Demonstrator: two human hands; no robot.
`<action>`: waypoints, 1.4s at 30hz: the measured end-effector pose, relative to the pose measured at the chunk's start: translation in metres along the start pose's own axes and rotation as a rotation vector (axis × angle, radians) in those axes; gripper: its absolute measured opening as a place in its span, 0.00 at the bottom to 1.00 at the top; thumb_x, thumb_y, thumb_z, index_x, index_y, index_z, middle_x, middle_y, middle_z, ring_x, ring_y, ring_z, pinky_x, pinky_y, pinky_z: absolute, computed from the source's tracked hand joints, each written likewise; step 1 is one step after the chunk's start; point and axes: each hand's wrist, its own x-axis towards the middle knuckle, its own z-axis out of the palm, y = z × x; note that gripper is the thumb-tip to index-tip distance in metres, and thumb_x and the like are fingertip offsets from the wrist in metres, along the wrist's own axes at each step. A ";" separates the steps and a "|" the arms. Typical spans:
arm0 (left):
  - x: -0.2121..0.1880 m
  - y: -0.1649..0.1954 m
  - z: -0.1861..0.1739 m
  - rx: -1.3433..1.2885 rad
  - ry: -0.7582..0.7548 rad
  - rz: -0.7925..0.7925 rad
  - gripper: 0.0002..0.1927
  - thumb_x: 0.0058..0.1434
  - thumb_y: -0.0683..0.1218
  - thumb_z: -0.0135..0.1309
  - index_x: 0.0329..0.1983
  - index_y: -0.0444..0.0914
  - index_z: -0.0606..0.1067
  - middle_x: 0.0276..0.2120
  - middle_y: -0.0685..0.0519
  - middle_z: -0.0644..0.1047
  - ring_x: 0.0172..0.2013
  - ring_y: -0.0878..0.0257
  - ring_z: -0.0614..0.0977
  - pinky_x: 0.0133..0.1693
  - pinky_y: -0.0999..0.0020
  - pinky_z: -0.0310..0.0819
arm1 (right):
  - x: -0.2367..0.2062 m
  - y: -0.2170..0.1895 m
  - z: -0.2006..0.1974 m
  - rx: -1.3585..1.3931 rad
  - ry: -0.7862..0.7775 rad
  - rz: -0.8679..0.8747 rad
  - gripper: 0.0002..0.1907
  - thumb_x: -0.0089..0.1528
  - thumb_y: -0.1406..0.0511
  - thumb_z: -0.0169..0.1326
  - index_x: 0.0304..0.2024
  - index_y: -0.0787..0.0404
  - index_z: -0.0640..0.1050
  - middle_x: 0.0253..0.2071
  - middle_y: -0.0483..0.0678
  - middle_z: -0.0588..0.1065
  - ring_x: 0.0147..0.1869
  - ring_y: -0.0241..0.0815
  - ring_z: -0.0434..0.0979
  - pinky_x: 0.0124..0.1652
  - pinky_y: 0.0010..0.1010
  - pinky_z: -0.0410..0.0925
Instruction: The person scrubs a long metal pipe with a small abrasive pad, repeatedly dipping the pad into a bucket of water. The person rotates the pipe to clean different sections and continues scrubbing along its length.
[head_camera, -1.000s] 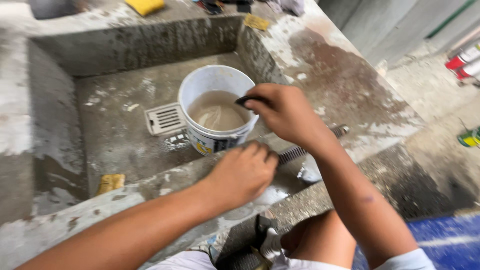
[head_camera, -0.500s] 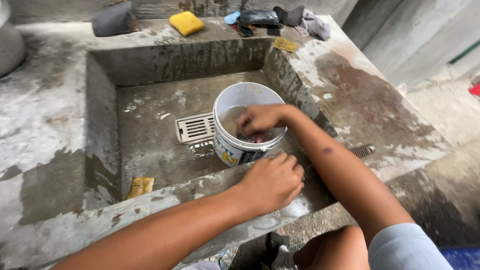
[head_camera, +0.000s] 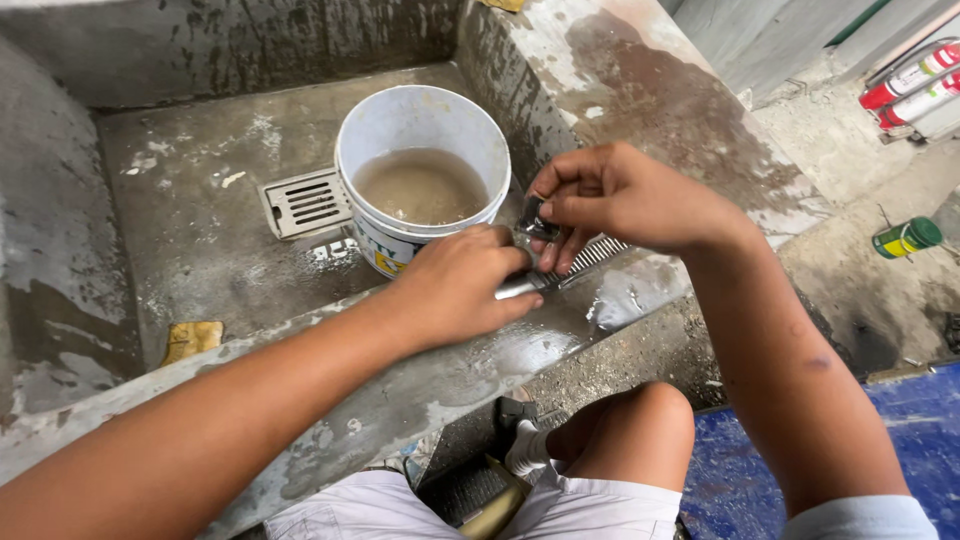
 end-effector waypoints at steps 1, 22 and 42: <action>0.000 0.000 -0.001 0.000 -0.010 -0.003 0.21 0.57 0.58 0.61 0.40 0.36 0.80 0.36 0.43 0.77 0.43 0.46 0.79 0.45 0.50 0.73 | -0.006 0.000 0.002 0.006 0.011 -0.019 0.10 0.66 0.71 0.50 0.45 0.73 0.77 0.35 0.58 0.82 0.38 0.43 0.86 0.39 0.33 0.80; -0.013 0.014 -0.010 0.212 0.111 0.268 0.10 0.61 0.49 0.58 0.39 0.38 0.75 0.35 0.48 0.74 0.42 0.51 0.77 0.41 0.56 0.74 | -0.049 0.076 0.047 -0.231 0.584 -0.086 0.12 0.63 0.66 0.61 0.47 0.65 0.80 0.37 0.44 0.80 0.38 0.28 0.74 0.38 0.24 0.70; -0.013 0.024 0.000 0.397 0.099 0.336 0.22 0.53 0.44 0.58 0.52 0.35 0.77 0.37 0.45 0.75 0.44 0.51 0.78 0.38 0.60 0.76 | -0.019 0.062 0.041 0.153 0.698 -0.206 0.10 0.64 0.70 0.58 0.48 0.67 0.79 0.41 0.47 0.82 0.46 0.34 0.82 0.47 0.24 0.74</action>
